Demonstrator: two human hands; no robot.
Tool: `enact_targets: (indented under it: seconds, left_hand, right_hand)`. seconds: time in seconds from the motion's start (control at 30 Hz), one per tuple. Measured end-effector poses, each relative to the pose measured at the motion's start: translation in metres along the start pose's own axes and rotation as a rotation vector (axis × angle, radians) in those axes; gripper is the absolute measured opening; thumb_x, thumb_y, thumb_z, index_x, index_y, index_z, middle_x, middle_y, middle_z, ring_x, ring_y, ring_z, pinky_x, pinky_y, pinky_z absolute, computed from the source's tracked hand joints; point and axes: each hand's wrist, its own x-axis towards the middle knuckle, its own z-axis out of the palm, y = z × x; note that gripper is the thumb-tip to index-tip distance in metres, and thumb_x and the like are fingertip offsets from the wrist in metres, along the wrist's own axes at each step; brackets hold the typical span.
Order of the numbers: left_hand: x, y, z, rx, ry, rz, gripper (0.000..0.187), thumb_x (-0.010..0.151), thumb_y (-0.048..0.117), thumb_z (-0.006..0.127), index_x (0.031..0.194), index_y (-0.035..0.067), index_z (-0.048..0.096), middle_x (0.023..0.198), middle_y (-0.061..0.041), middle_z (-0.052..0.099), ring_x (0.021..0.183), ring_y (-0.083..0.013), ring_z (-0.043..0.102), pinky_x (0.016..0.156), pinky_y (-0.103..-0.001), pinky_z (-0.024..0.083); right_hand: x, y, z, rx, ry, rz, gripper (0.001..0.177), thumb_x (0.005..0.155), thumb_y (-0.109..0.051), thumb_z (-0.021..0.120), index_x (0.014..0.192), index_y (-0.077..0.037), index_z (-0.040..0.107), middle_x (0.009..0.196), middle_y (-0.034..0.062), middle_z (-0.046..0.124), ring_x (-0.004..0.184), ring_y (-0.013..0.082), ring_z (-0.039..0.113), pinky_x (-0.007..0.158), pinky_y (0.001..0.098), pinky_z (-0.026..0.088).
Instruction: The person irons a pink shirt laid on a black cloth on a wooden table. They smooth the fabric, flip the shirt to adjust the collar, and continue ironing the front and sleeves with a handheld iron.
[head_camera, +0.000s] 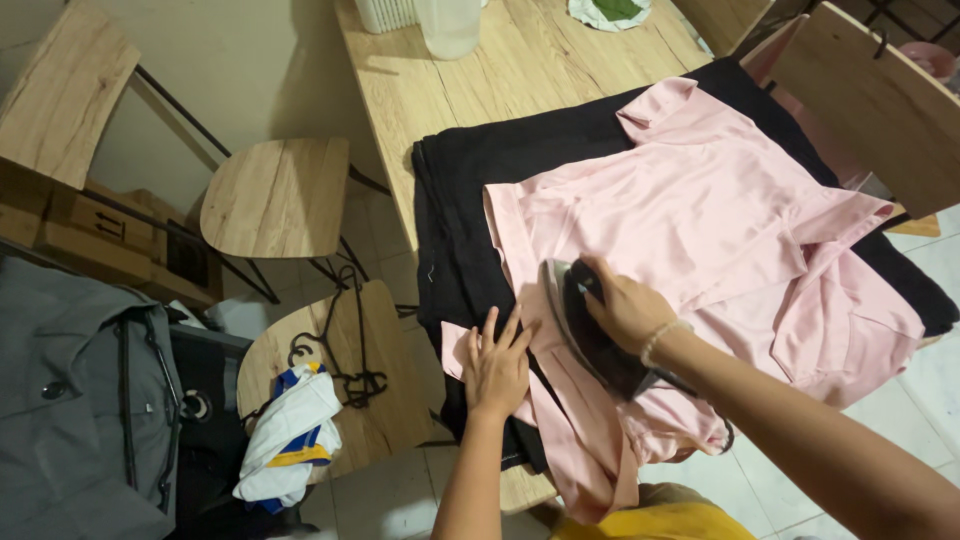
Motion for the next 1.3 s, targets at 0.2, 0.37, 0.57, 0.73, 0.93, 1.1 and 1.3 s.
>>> enact_targets:
  seconds: [0.2, 0.37, 0.57, 0.73, 0.93, 1.1, 1.3]
  left_hand:
    - [0.000, 0.001, -0.001, -0.077, -0.002, -0.015, 0.053, 0.091, 0.017, 0.055, 0.143, 0.029, 0.059, 0.155, 0.006, 0.050, 0.145, -0.0272, 0.038, 0.117, -0.055, 0.024]
    - [0.000, -0.003, 0.006, -0.033, -0.017, -0.011, 0.043, 0.092, 0.019, 0.057, 0.135, 0.024, 0.062, 0.155, 0.005, 0.052, 0.147, -0.0268, 0.039, 0.119, -0.056, 0.024]
    - [0.000, -0.003, 0.003, -0.074, -0.006, 0.015, 0.053, 0.088, 0.015, 0.057, 0.141, 0.024, 0.061, 0.153, 0.001, 0.052, 0.145, -0.0307, 0.039, 0.116, -0.058, 0.025]
    - [0.002, -0.001, -0.002, -0.077, -0.013, 0.009, 0.059, 0.087, 0.013, 0.057, 0.144, 0.027, 0.060, 0.154, 0.001, 0.051, 0.143, -0.0315, 0.039, 0.114, -0.057, 0.027]
    - [0.004, -0.003, 0.006, -0.038, -0.001, -0.018, 0.061, 0.086, 0.015, 0.059, 0.147, 0.022, 0.054, 0.156, 0.001, 0.048, 0.143, -0.0305, 0.040, 0.114, -0.056, 0.028]
    - [0.003, -0.004, 0.008, -0.032, 0.035, -0.034, 0.063, 0.087, 0.017, 0.058, 0.150, 0.018, 0.049, 0.157, 0.001, 0.047, 0.144, -0.0295, 0.040, 0.115, -0.054, 0.026]
    - [0.004, 0.000, 0.004, -0.017, 0.046, -0.062, 0.061, 0.088, 0.019, 0.057, 0.149, 0.018, 0.050, 0.157, 0.002, 0.048, 0.144, -0.0275, 0.040, 0.116, -0.054, 0.027]
  right_hand:
    - [0.057, -0.001, 0.002, -0.005, 0.005, 0.036, 0.053, 0.097, -0.036, 0.056, 0.145, -0.022, 0.040, 0.092, 0.0267, 0.072, 0.085, 0.0479, 0.069, 0.077, 0.0558, 0.053]
    - [0.108, 0.001, 0.001, -0.003, 0.019, -0.014, 0.055, 0.095, -0.033, 0.057, 0.146, -0.020, 0.039, 0.096, 0.0281, 0.072, 0.089, 0.0489, 0.068, 0.079, 0.0572, 0.052]
    - [0.158, 0.001, 0.001, 0.007, 0.041, -0.043, 0.055, 0.095, -0.032, 0.058, 0.146, -0.019, 0.041, 0.101, 0.0302, 0.071, 0.095, 0.0493, 0.067, 0.083, 0.0564, 0.051]
    - [0.192, 0.000, 0.001, 0.011, 0.034, -0.052, 0.053, 0.097, -0.034, 0.056, 0.145, -0.018, 0.041, 0.103, 0.0296, 0.071, 0.096, 0.0495, 0.067, 0.084, 0.0573, 0.051]
    - [0.216, -0.001, 0.000, 0.042, 0.039, -0.042, 0.054, 0.096, -0.033, 0.057, 0.146, -0.018, 0.041, 0.102, 0.0307, 0.070, 0.095, 0.0500, 0.067, 0.085, 0.0566, 0.051]
    - [0.224, 0.003, 0.005, 0.038, 0.038, -0.055, 0.055, 0.096, -0.030, 0.058, 0.146, -0.017, 0.039, 0.101, 0.0301, 0.071, 0.095, 0.0505, 0.068, 0.085, 0.0567, 0.052]
    - [0.221, 0.017, 0.016, 0.078, 0.047, -0.096, 0.058, 0.094, -0.029, 0.059, 0.146, -0.016, 0.037, 0.101, 0.0311, 0.070, 0.094, 0.0515, 0.067, 0.084, 0.0584, 0.051]
